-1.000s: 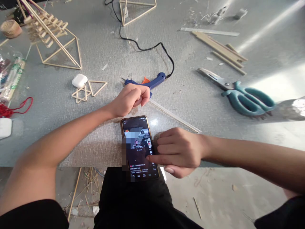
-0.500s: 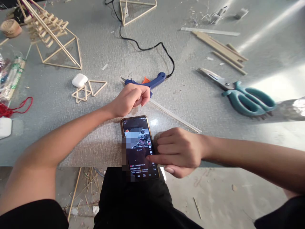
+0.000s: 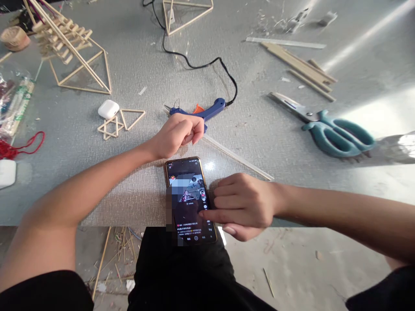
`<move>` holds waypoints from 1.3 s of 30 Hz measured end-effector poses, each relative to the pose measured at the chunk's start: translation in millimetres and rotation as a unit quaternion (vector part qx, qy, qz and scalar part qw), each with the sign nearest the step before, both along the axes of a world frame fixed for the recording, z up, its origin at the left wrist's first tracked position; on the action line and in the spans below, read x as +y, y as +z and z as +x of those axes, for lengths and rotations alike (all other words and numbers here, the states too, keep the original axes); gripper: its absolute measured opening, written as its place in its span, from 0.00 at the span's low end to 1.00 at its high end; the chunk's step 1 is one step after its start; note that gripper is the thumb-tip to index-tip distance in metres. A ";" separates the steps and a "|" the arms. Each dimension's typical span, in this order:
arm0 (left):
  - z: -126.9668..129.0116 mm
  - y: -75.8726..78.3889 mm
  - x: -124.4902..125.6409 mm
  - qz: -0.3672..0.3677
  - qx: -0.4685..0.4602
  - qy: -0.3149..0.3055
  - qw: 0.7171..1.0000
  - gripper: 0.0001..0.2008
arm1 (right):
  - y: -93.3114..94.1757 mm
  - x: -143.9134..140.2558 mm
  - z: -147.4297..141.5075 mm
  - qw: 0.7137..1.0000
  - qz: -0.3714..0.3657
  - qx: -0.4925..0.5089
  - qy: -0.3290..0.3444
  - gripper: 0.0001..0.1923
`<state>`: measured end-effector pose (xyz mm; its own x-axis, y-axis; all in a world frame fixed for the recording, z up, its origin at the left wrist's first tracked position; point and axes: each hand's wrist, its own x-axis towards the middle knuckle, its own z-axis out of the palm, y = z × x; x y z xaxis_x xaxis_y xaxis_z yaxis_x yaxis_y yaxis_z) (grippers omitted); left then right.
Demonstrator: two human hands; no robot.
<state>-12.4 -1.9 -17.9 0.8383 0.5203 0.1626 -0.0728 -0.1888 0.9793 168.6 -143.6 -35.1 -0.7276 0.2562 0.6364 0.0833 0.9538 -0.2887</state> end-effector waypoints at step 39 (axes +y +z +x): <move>-0.3 0.0 -0.4 -0.005 0.008 0.007 1.000 0.18 | 8.0 0.8 1.6 1.000 -0.014 0.013 -0.022 0.23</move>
<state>-12.6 -2.3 -17.9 0.8333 0.5337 0.1443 -0.0549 -0.1798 0.9822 170.2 -142.8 -27.0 -0.6989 0.3056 0.6467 0.1167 0.9408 -0.3183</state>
